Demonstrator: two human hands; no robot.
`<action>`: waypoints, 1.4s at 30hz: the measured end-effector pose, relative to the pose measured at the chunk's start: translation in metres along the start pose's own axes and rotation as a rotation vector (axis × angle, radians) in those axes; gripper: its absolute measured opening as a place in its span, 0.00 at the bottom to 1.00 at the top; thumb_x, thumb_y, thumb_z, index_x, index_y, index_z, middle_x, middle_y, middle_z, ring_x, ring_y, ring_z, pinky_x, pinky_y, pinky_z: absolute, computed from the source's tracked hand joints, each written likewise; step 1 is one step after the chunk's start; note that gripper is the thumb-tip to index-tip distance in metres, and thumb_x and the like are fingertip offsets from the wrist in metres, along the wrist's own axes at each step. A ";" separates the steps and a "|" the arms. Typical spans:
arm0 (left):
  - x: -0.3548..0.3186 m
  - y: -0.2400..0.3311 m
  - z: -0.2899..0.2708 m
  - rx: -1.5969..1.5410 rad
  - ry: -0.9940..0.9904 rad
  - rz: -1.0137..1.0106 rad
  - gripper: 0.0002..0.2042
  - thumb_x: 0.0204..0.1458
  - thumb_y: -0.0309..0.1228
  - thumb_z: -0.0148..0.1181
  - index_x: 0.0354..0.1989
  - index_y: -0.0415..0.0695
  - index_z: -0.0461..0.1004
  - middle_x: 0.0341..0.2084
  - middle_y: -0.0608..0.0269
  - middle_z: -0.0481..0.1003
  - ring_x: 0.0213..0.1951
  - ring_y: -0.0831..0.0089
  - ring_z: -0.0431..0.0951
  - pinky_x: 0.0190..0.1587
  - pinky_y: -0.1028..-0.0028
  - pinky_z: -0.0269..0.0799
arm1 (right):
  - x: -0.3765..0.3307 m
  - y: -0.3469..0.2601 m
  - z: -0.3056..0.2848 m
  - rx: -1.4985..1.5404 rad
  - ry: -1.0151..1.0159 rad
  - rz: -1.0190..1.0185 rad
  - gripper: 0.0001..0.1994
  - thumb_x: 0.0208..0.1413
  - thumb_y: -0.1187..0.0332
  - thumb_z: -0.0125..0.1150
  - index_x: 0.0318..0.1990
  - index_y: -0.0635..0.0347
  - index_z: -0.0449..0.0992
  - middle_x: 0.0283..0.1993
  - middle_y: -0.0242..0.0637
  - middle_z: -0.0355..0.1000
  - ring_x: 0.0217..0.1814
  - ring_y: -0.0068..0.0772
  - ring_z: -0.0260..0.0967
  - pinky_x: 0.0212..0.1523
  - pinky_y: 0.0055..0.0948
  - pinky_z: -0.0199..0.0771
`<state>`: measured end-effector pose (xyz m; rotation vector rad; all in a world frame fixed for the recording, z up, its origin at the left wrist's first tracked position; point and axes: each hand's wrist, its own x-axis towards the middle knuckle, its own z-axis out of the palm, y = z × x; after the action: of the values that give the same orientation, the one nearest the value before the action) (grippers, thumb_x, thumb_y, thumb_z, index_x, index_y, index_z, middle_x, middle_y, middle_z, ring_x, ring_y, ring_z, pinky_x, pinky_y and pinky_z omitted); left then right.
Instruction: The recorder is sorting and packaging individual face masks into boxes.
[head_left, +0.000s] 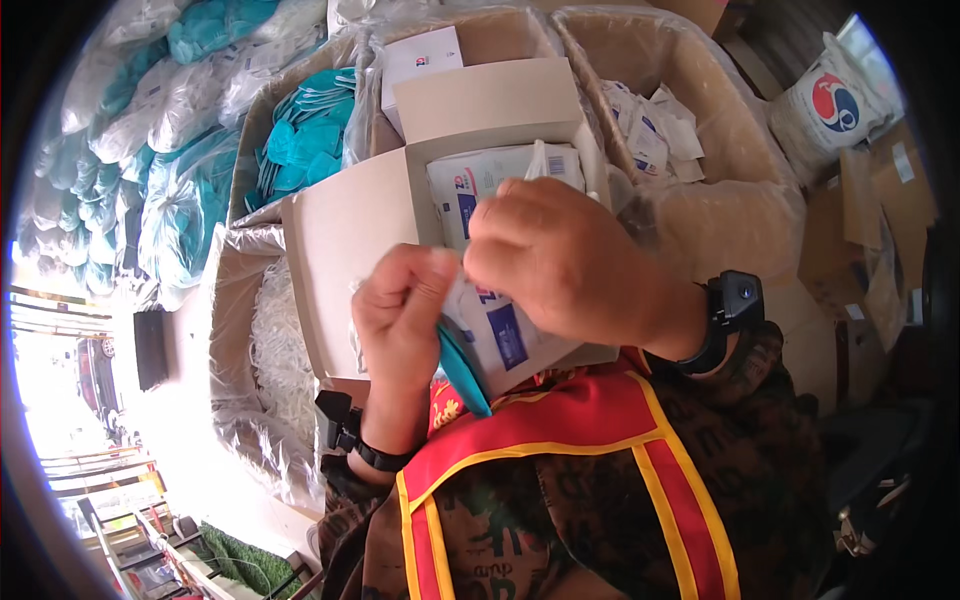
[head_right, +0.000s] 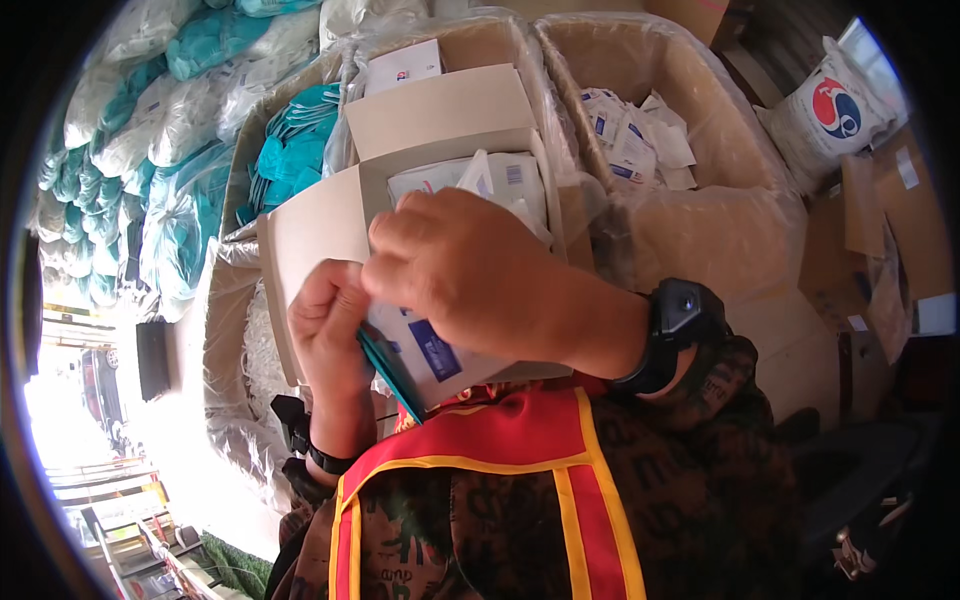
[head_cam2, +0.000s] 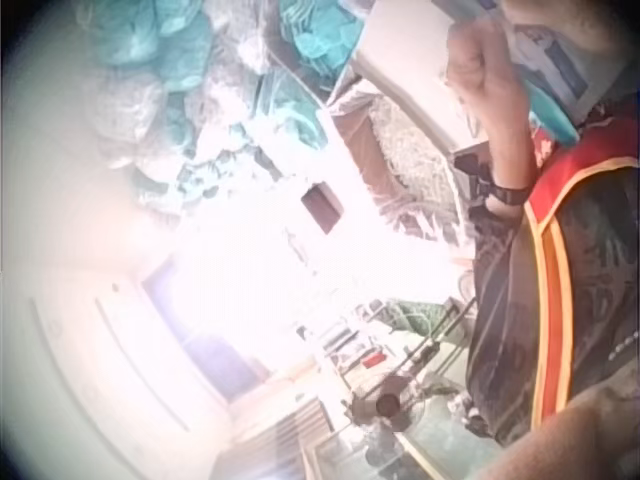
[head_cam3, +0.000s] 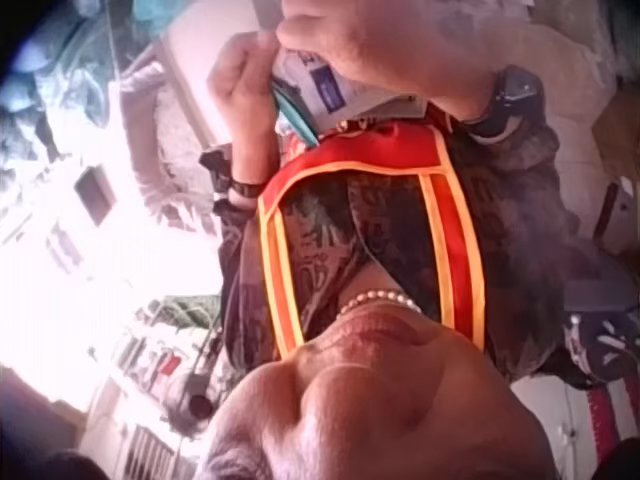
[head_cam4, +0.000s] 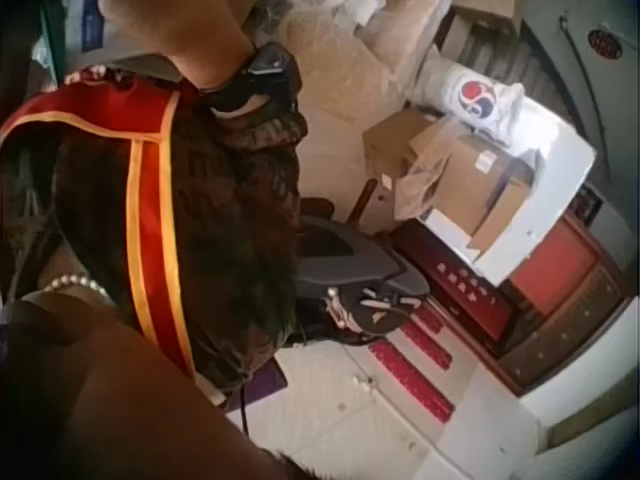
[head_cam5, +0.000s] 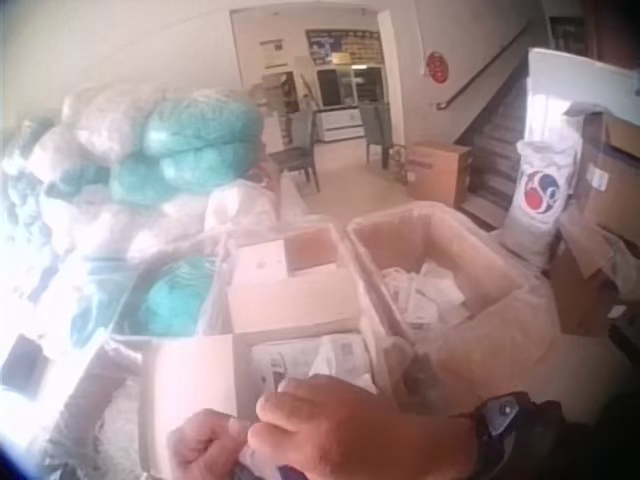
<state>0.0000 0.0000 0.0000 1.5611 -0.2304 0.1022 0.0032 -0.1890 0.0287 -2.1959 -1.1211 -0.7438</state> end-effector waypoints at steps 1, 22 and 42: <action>0.004 0.001 0.000 -0.117 0.061 -0.091 0.08 0.59 0.30 0.59 0.28 0.40 0.74 0.23 0.69 0.73 0.26 0.84 0.68 0.29 0.83 0.62 | 0.001 -0.007 -0.003 -0.008 -0.009 -0.041 0.04 0.42 0.69 0.58 0.28 0.55 0.72 0.33 0.31 0.64 0.39 0.33 0.65 0.40 0.34 0.68; 0.000 0.053 -0.045 0.788 -0.178 0.587 0.13 0.43 0.17 0.63 0.39 0.39 0.77 0.34 0.55 0.77 0.29 0.67 0.77 0.31 0.73 0.72 | 0.005 -0.001 -0.028 0.096 -0.019 0.014 0.06 0.45 0.75 0.60 0.31 0.58 0.70 0.31 0.36 0.63 0.35 0.40 0.65 0.37 0.35 0.67; 0.006 0.020 -0.020 0.381 -0.621 -0.005 0.27 0.38 0.19 0.61 0.52 0.40 0.69 0.32 0.60 0.76 0.30 0.70 0.76 0.34 0.74 0.70 | 0.002 -0.006 -0.009 0.179 0.044 -0.035 0.07 0.43 0.73 0.60 0.29 0.57 0.68 0.32 0.34 0.63 0.37 0.38 0.67 0.36 0.33 0.71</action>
<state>0.0029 0.0195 0.0212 1.9406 -0.7271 -0.3700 -0.0032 -0.1913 0.0376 -2.0062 -1.1608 -0.6753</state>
